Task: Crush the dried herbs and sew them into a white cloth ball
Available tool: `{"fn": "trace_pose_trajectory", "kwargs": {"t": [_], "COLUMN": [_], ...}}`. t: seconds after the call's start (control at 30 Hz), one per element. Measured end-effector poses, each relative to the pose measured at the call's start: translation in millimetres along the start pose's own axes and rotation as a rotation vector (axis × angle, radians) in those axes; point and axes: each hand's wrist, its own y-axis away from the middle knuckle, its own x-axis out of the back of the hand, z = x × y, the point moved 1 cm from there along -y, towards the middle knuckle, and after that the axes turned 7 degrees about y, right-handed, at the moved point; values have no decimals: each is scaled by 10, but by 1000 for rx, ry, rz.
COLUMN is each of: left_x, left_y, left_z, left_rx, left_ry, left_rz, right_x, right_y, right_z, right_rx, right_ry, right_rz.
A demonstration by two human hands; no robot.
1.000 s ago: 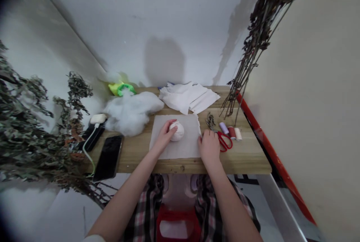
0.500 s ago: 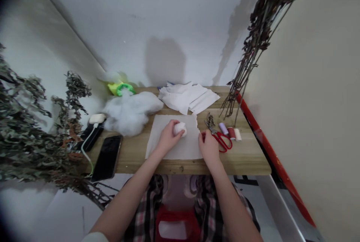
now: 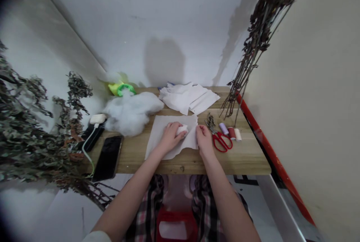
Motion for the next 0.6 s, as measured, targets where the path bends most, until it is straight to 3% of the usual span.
{"fn": "trace_pose_trajectory", "kwargs": {"t": [0.3, 0.5, 0.6], "left_x": [50, 91, 90], "left_y": [-3, -8, -22], "left_z": [-115, -158, -134], "left_rx": [43, 145, 194], "left_ry": [263, 472, 518], "left_rz": [-8, 24, 41], "right_x": [-217, -198, -153], "right_y": [16, 37, 30], "right_z": [-80, -120, -126], "right_rx": [-81, -98, -74], "right_ry": [-123, -183, -173], "right_rz": [-127, -266, -250]}}
